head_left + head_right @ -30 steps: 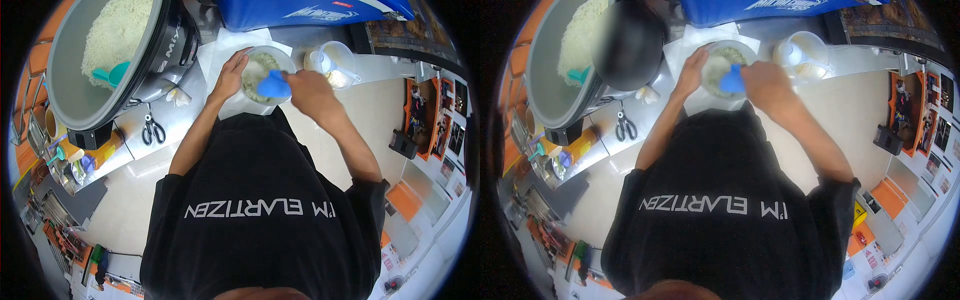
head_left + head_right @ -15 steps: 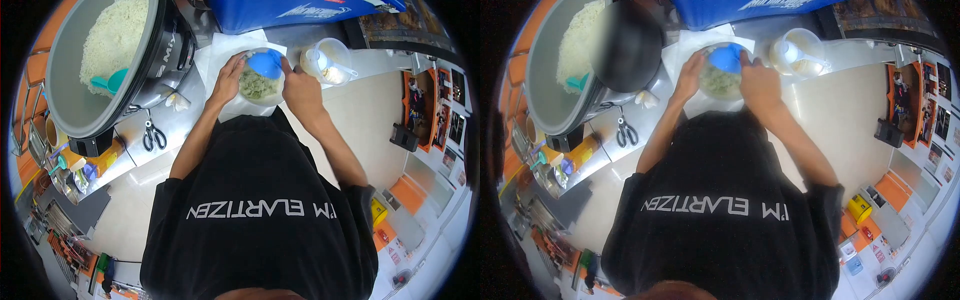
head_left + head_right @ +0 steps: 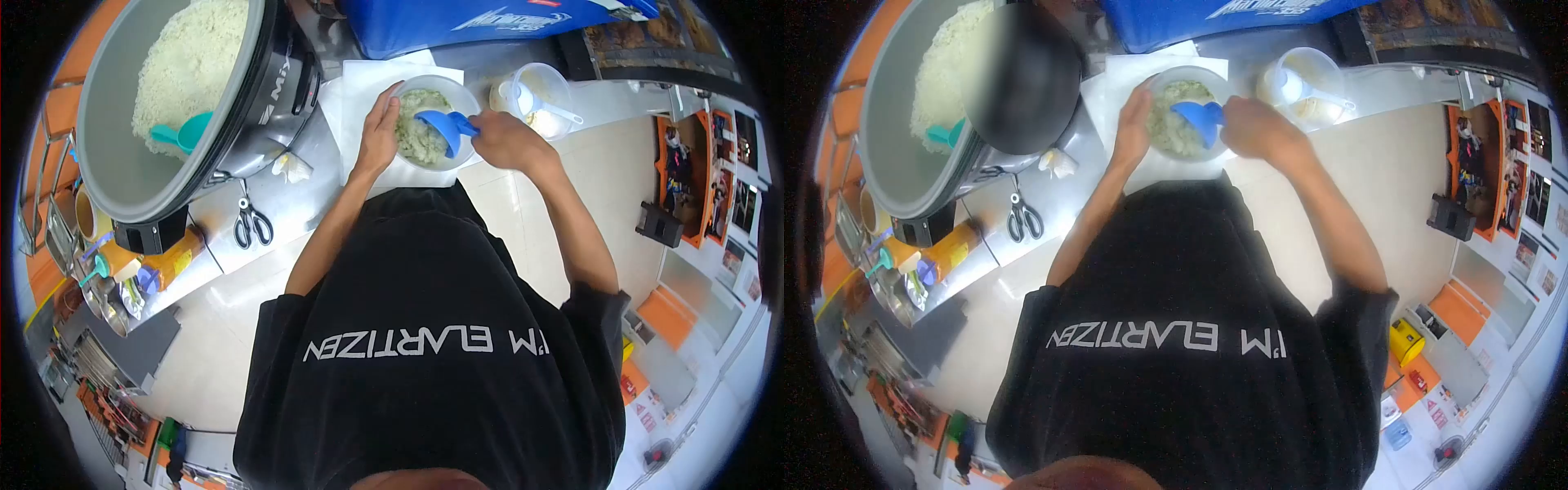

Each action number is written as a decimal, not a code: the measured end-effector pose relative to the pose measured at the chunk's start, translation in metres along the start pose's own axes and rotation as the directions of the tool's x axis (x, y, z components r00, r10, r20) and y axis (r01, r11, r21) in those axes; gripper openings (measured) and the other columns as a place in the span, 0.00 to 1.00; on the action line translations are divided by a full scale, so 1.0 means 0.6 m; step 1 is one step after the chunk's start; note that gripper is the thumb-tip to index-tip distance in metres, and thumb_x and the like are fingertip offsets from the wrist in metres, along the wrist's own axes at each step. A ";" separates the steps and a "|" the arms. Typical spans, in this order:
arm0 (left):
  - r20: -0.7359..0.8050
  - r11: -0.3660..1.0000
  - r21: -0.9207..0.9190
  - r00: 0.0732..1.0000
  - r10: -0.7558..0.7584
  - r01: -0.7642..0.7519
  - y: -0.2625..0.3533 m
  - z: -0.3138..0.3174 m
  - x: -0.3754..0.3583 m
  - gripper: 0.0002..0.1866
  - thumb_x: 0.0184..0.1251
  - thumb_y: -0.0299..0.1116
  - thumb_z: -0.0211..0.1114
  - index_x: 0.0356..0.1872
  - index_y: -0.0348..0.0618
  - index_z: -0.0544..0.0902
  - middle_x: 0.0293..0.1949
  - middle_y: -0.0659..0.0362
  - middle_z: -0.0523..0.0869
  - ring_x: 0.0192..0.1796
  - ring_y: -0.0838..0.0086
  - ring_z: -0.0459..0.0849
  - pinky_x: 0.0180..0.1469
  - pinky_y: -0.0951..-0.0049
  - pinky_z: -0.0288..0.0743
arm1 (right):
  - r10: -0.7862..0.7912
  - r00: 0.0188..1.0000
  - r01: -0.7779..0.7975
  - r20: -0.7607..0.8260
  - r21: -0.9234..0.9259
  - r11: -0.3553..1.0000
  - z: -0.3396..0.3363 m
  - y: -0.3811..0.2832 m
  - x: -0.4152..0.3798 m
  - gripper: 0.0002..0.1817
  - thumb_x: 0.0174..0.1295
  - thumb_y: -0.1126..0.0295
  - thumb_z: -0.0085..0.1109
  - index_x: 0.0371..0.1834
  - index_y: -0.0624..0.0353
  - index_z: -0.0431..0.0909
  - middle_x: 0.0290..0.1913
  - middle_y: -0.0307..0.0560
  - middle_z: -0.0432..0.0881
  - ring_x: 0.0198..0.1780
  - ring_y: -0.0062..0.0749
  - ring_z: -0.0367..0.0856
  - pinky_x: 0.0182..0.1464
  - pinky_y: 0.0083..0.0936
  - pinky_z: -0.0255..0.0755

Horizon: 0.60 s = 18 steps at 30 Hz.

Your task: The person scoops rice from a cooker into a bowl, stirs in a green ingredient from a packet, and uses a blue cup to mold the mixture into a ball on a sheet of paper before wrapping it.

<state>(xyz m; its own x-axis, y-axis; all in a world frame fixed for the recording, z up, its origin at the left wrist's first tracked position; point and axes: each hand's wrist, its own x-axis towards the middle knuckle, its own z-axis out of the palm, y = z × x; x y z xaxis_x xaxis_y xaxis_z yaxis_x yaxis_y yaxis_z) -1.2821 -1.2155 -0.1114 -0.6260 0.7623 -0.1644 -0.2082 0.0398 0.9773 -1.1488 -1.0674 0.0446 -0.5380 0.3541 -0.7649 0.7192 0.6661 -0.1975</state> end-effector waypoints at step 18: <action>0.100 0.982 0.182 0.994 0.033 -0.051 -0.007 -0.011 0.006 0.25 0.91 0.43 0.45 0.73 0.36 0.76 0.67 0.44 0.83 0.71 0.57 0.79 0.75 0.64 0.68 | -0.068 0.792 -0.072 -0.607 -0.203 0.976 0.161 -0.033 0.080 0.32 0.66 0.77 0.54 0.75 0.73 0.70 0.39 0.69 0.87 0.34 0.57 0.91 0.34 0.46 0.85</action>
<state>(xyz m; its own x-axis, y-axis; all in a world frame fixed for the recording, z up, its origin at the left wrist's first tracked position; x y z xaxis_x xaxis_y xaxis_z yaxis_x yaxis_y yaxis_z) -1.2884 -1.2175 -0.1172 -0.5543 0.8240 -0.1174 -0.0358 0.1173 0.9924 -1.1463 -1.1269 -0.0476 -0.7418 0.6333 -0.2205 0.6515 0.7585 -0.0132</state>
